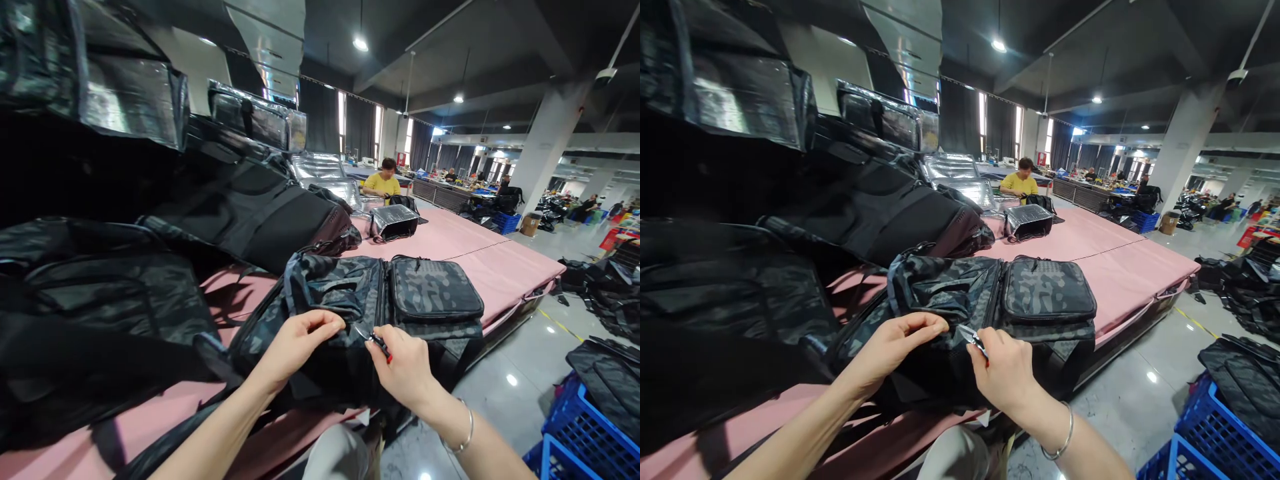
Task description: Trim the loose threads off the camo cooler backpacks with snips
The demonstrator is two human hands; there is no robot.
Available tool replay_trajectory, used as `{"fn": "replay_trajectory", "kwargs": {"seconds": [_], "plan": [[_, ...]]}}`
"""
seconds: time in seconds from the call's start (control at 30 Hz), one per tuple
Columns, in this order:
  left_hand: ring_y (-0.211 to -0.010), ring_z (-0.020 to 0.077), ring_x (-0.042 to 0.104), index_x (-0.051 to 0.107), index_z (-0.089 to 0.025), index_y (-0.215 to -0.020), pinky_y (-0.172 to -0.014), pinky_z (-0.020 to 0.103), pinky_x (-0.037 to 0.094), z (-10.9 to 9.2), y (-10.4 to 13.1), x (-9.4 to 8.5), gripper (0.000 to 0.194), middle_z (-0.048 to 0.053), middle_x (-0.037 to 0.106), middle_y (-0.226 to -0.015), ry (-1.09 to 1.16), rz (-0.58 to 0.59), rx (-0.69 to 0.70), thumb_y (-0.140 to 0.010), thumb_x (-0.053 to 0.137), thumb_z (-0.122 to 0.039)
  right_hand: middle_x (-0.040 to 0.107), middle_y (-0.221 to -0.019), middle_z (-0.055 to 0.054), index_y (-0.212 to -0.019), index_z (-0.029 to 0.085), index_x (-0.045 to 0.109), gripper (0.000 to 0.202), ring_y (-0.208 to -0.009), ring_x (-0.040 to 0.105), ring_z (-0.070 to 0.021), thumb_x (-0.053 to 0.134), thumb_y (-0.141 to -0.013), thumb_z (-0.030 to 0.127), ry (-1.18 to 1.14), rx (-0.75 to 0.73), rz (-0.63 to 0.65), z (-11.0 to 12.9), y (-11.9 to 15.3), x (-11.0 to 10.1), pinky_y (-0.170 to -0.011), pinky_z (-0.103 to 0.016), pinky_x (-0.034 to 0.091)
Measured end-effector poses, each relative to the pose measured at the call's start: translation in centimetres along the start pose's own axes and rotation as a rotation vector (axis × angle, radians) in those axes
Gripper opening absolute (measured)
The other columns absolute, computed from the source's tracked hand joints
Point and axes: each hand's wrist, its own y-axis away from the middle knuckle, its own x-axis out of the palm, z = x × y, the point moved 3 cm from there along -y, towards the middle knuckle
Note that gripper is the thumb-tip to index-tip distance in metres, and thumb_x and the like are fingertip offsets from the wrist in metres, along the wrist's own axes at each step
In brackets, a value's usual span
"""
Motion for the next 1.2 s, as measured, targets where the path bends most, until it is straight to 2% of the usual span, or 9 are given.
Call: {"fn": "replay_trajectory", "kwargs": {"seconds": [0.27,0.43,0.67,0.87,1.0,1.2], "plan": [[-0.063,0.0163,0.048,0.062,-0.018,-0.058,-0.063,0.026,0.039,-0.1,0.2,0.3,0.028,0.002,0.059,-0.062,-0.043,0.012,0.022,-0.060,0.061,-0.045,0.066,-0.077,-0.003,-0.091,0.021,0.058,0.023,-0.065,0.063,-0.0165,0.040,-0.091,0.036,0.136,0.012,0.013,0.6,-0.5,0.4,-0.052,-0.023,0.037],[-0.066,0.0178,0.050,0.063,-0.018,-0.061,-0.066,0.027,0.040,0.2,0.2,0.2,0.028,0.002,0.060,-0.065,-0.026,-0.004,0.037,-0.060,0.062,-0.046,0.066,-0.075,-0.002,-0.088,0.023,0.059,0.021,-0.066,0.063,-0.0159,0.042,-0.090,0.036,0.114,0.020,0.022,0.4,-0.9,0.5,-0.051,-0.022,0.037],[-0.076,0.0219,0.057,0.066,-0.021,-0.066,-0.079,0.030,0.043,0.8,1.0,-2.3,0.033,0.003,0.065,-0.071,0.036,-0.243,0.064,-0.058,0.066,-0.054,0.067,-0.078,-0.002,-0.090,0.020,0.058,0.021,-0.069,0.064,-0.0151,0.043,-0.089,0.035,-0.127,0.094,-0.038,-0.9,-1.1,0.1,-0.060,-0.021,0.042],[-0.068,0.0181,0.060,0.062,-0.019,-0.063,-0.065,0.024,0.046,3.7,2.5,-3.8,0.042,0.001,0.062,-0.066,0.212,-0.334,-0.025,-0.052,0.071,-0.059,0.063,-0.070,0.000,-0.091,0.019,0.056,0.023,-0.059,0.060,-0.0137,0.045,-0.087,0.039,-0.296,0.130,-0.015,-1.7,-1.0,0.6,-0.055,-0.021,0.041],[-0.064,0.0157,0.058,0.061,-0.017,-0.064,-0.060,0.023,0.045,4.9,2.5,-3.6,0.040,0.000,0.059,-0.062,0.306,-0.377,-0.074,-0.052,0.072,-0.054,0.063,-0.069,-0.001,-0.093,0.018,0.057,0.025,-0.057,0.058,-0.0132,0.044,-0.088,0.039,-0.262,0.088,-0.025,-0.8,-0.9,0.6,-0.055,-0.022,0.041],[-0.060,0.0127,0.056,0.057,-0.016,-0.060,-0.056,0.021,0.044,4.2,2.5,-2.8,0.033,-0.002,0.053,-0.058,0.418,-0.358,-0.132,-0.053,0.073,-0.044,0.067,-0.082,-0.005,-0.099,0.017,0.056,0.026,-0.066,0.062,-0.0130,0.042,-0.089,0.037,-0.227,-0.102,0.013,1.5,-2.1,1.7,-0.060,-0.021,0.044]]}}
